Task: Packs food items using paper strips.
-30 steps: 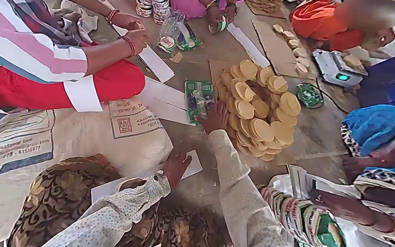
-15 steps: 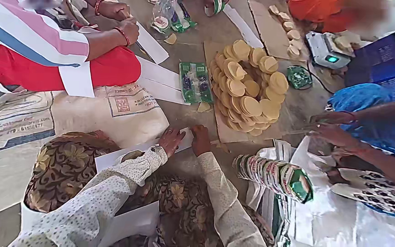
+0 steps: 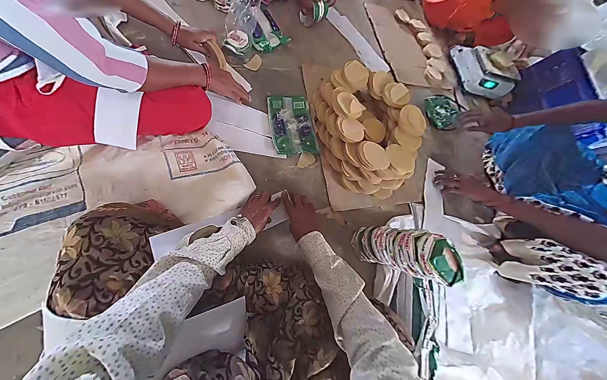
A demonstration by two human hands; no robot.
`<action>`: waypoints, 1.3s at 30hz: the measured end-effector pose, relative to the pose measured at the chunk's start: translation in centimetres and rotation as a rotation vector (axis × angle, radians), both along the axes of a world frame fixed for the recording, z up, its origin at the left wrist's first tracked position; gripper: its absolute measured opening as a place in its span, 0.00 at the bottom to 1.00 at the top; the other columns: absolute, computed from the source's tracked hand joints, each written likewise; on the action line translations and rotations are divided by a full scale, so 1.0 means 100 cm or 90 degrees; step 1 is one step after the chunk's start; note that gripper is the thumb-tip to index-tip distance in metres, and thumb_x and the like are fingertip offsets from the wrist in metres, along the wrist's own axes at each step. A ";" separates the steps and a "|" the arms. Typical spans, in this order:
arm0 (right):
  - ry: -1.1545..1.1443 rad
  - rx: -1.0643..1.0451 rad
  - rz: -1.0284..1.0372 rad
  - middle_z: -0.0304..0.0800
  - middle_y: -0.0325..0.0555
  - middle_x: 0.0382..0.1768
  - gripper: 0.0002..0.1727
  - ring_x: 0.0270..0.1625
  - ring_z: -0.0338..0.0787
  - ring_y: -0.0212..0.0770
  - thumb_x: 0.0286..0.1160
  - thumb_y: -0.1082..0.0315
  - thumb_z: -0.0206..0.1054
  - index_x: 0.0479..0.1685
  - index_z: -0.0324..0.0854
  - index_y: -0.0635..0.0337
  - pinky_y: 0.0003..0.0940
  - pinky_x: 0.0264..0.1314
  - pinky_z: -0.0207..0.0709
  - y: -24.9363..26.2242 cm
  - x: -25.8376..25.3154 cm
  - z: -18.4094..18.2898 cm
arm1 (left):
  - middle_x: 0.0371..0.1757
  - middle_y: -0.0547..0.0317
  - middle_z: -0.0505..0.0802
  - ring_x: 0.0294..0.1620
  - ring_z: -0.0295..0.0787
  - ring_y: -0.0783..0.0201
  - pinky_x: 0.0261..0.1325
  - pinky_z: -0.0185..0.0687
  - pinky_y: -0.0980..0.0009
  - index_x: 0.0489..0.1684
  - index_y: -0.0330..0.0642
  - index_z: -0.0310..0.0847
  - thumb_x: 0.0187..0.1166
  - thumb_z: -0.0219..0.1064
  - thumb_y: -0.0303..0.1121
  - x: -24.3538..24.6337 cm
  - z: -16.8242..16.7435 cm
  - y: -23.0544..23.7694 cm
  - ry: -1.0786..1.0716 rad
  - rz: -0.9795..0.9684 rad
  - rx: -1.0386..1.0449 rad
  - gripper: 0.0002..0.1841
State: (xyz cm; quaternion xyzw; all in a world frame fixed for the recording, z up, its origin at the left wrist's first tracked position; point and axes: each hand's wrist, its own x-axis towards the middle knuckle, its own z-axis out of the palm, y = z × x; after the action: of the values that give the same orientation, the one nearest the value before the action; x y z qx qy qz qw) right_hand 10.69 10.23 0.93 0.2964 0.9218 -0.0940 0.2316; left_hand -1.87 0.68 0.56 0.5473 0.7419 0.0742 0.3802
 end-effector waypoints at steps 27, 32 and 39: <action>0.000 0.079 -0.169 0.69 0.67 0.83 0.25 0.85 0.67 0.67 0.77 0.79 0.59 0.76 0.77 0.68 0.71 0.81 0.58 -0.032 0.049 0.036 | 0.85 0.32 0.67 0.88 0.59 0.33 0.88 0.52 0.40 0.94 0.48 0.56 0.81 0.70 0.30 0.007 0.002 0.001 0.058 -0.028 -0.021 0.39; 0.245 0.191 -0.330 0.67 0.69 0.84 0.35 0.89 0.61 0.69 0.76 0.77 0.60 0.88 0.64 0.62 0.69 0.87 0.53 0.056 0.033 0.081 | 0.84 0.29 0.68 0.86 0.61 0.31 0.86 0.55 0.37 0.92 0.46 0.58 0.79 0.71 0.29 0.006 -0.006 0.002 0.052 -0.023 -0.001 0.39; 0.161 0.205 -0.304 0.74 0.69 0.79 0.61 0.85 0.69 0.70 0.64 0.72 0.79 0.98 0.37 0.54 0.72 0.88 0.48 0.182 0.026 0.069 | 0.85 0.33 0.69 0.87 0.61 0.35 0.86 0.55 0.40 0.94 0.51 0.56 0.81 0.70 0.32 0.006 -0.005 0.004 0.056 -0.017 -0.027 0.39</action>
State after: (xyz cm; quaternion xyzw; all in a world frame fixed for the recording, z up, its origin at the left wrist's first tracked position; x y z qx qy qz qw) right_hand 13.26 28.41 7.87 0.5234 0.8506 -0.0346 0.0368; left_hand -1.26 1.10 0.02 0.5515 0.7521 0.0292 0.3596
